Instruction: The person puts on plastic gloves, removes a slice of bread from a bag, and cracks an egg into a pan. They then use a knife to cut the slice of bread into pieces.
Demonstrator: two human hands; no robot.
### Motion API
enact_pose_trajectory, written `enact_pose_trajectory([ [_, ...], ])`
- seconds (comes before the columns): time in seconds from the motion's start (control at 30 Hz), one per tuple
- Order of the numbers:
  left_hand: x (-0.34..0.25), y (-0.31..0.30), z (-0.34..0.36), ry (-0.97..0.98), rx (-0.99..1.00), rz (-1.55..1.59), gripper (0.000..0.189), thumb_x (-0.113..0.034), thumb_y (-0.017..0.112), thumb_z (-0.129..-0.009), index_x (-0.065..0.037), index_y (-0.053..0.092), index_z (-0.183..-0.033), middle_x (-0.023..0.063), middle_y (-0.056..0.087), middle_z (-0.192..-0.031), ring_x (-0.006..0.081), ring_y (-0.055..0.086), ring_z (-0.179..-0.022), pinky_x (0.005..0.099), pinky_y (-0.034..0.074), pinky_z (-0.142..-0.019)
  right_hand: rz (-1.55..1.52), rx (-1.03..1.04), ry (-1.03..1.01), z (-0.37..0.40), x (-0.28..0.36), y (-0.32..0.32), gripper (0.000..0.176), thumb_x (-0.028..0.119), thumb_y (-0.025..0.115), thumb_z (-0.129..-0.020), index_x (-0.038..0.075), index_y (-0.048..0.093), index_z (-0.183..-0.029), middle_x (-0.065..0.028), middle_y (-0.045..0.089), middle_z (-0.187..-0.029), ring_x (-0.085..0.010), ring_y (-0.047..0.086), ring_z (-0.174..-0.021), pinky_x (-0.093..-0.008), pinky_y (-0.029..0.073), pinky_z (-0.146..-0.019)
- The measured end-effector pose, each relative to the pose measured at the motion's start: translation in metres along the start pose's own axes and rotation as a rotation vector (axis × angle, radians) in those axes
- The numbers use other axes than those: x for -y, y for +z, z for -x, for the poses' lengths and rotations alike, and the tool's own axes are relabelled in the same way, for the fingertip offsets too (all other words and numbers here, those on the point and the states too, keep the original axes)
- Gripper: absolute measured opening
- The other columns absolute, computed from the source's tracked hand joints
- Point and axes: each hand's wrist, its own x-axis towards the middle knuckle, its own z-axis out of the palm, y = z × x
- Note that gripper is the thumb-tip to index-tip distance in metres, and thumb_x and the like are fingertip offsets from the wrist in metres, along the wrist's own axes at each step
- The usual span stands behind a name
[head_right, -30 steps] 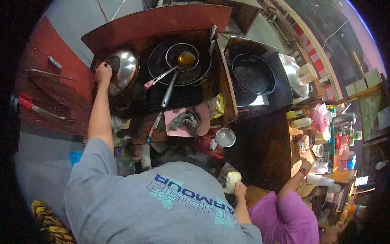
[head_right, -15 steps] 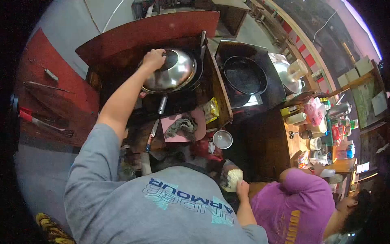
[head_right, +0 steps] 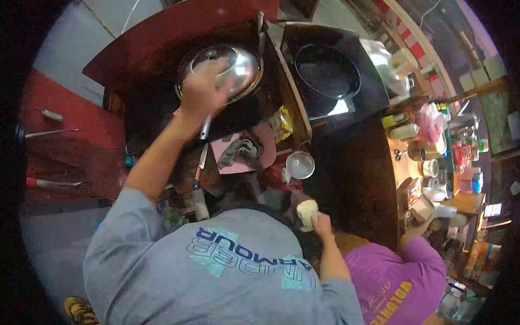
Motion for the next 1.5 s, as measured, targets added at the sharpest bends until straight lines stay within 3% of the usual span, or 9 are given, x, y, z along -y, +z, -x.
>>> enact_pose_trajectory([
  [0.1,-0.084,-0.019,0.085,0.177,0.361,0.402,0.014,-0.012,0.073,-0.076,-0.008,0.063,-0.085,0.0085,0.064,-0.072,0.0305,0.065,-0.067,0.0381,0.052,-0.061,-0.054,0.031,0.058,0.002,0.002,-0.008,0.041,0.033,0.049,-0.088,-0.004,0.066,-0.094,-0.0307,0.064,-0.096,-0.0473,0.062,-0.094,-0.0506,0.049,-0.081],
  [0.27,-0.069,0.091,0.247,-0.493,1.011,-0.044,0.055,-0.013,0.071,-0.076,-0.008,0.050,-0.127,0.0176,0.051,-0.131,0.0394,0.059,-0.107,0.0483,0.050,-0.092,-0.072,0.036,0.075,0.001,-0.009,-0.014,0.041,0.033,0.050,-0.088,-0.004,0.066,-0.094,-0.0301,0.065,-0.095,-0.0468,0.063,-0.094,-0.0494,0.049,-0.081],
  [0.4,-0.052,0.129,0.298,-0.641,0.999,-0.003,0.050,-0.006,0.061,-0.080,-0.008,0.049,-0.129,0.0210,0.049,-0.136,0.0428,0.053,-0.119,0.0487,0.048,-0.097,0.006,0.079,0.028,-0.005,-0.020,-0.029,0.039,0.032,0.051,-0.087,-0.003,0.067,-0.094,-0.0289,0.066,-0.095,-0.0460,0.063,-0.093,-0.0486,0.050,-0.081],
  [0.63,-0.076,0.107,0.281,-0.530,1.327,0.325,0.042,0.003,0.055,-0.076,-0.003,0.062,-0.117,0.0270,0.066,-0.100,0.0436,0.063,-0.098,0.0474,0.051,-0.087,-0.006,0.112,-0.139,-0.023,-0.062,-0.065,0.039,0.033,0.054,-0.089,-0.004,0.066,-0.091,-0.0283,0.065,-0.086,-0.0451,0.064,-0.086,-0.0482,0.050,-0.075],
  [0.83,-0.166,-0.009,0.270,-0.729,0.778,0.370,0.039,0.001,0.059,-0.075,-0.004,0.066,-0.114,0.0252,0.067,-0.103,0.0423,0.064,-0.099,0.0462,0.051,-0.087,0.091,0.194,-0.272,-0.066,-0.109,-0.079,0.036,0.031,0.060,-0.087,-0.004,0.068,-0.093,-0.0273,0.067,-0.089,-0.0445,0.064,-0.089,-0.0467,0.050,-0.077],
  [1.0,-0.231,-0.094,0.289,-0.972,0.666,-0.018,0.013,-0.006,0.058,-0.079,-0.003,0.066,-0.089,0.0237,0.065,-0.087,0.0445,0.062,-0.086,0.0504,0.051,-0.075,0.269,0.185,-0.453,-0.110,-0.150,-0.074,0.047,0.039,0.050,-0.090,-0.004,0.066,-0.082,-0.0291,0.065,-0.086,-0.0473,0.062,-0.084,-0.0543,0.048,-0.074],
  [1.23,-0.268,-0.171,0.299,-1.100,0.242,-0.274,0.031,-0.018,0.069,-0.080,-0.007,0.070,-0.108,0.0192,0.069,-0.082,0.0384,0.067,-0.075,0.0456,0.053,-0.071,0.375,0.227,-0.567,-0.149,-0.144,-0.096,0.045,0.036,0.053,-0.092,-0.007,0.064,-0.082,-0.0299,0.064,-0.083,-0.0469,0.063,-0.082,-0.0504,0.048,-0.069],
  [1.33,-0.259,-0.211,0.280,-1.586,0.095,-0.165,0.055,-0.033,0.085,-0.070,-0.001,0.069,-0.112,0.0140,0.072,-0.083,0.0181,0.067,-0.071,0.0348,0.052,-0.068,0.230,0.309,-0.510,-0.174,-0.163,-0.098,0.043,0.034,0.055,-0.091,-0.007,0.063,-0.084,-0.0289,0.064,-0.080,-0.0458,0.063,-0.077,-0.0488,0.047,-0.067],
  [1.5,-0.226,-0.285,0.298,-1.584,-0.242,0.529,0.061,-0.010,0.074,-0.084,-0.002,0.049,-0.139,0.0049,0.069,-0.093,0.0105,0.062,-0.083,0.0274,0.049,-0.078,0.079,0.294,-0.600,-0.130,-0.088,-0.153,0.036,0.026,0.053,-0.091,-0.007,0.059,-0.079,-0.0223,0.058,-0.065,-0.0277,0.056,-0.058,-0.0416,0.043,-0.058],
])
